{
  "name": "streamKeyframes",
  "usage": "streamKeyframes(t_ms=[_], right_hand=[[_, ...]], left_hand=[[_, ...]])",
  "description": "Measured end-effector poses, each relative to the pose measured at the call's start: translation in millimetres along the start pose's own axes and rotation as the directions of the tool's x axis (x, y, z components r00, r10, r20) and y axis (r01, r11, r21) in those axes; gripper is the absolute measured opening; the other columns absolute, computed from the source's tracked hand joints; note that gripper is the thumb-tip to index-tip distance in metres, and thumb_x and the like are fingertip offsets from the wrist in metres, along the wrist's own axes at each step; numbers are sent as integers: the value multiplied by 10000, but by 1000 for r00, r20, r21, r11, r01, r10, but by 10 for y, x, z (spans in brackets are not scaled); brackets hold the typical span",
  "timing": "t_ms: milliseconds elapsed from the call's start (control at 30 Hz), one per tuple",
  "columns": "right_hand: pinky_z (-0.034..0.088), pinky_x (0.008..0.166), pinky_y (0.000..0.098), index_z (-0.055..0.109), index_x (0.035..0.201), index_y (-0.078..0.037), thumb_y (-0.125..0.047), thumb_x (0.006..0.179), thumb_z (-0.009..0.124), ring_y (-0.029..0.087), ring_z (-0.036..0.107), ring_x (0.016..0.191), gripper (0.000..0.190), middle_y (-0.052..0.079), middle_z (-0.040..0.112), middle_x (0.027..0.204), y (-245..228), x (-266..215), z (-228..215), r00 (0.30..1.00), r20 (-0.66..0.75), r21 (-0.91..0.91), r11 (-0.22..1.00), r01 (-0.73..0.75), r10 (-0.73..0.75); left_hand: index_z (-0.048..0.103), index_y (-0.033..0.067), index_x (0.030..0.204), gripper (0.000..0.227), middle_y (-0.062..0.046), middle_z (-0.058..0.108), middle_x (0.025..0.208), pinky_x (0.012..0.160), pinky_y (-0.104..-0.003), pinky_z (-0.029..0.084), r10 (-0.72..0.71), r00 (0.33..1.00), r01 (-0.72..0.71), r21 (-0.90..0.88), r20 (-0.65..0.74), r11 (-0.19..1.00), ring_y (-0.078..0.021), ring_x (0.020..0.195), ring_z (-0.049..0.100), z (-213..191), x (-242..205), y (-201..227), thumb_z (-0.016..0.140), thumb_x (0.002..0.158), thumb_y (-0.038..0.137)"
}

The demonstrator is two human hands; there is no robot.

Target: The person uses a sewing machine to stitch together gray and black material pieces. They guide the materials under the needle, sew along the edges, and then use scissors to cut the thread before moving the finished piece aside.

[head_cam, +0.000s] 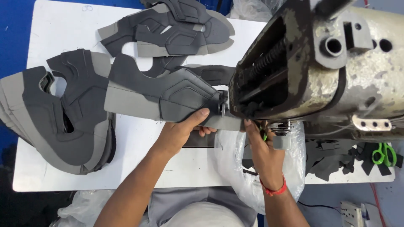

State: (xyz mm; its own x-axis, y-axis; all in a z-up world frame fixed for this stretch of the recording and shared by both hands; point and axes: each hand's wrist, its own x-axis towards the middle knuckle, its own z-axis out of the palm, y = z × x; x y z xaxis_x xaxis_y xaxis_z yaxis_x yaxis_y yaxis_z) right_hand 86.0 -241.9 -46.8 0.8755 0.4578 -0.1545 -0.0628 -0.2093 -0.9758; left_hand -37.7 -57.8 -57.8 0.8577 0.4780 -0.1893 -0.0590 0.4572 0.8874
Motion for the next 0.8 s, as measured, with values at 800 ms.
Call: streamKeyframes(t_ms=[800], right_hand=[[544,733,322,743,1133,-61,-149,864,809,200,698,852,290,91,700,1014,944,-445,-977,972,79,-617,755,221,-220]], left_hand=[[662,65,687,433,3,646,567,474,-276,437,-339,938,300,649,-69,699,-75,499,537,-75,-497,-641,722,930,418]])
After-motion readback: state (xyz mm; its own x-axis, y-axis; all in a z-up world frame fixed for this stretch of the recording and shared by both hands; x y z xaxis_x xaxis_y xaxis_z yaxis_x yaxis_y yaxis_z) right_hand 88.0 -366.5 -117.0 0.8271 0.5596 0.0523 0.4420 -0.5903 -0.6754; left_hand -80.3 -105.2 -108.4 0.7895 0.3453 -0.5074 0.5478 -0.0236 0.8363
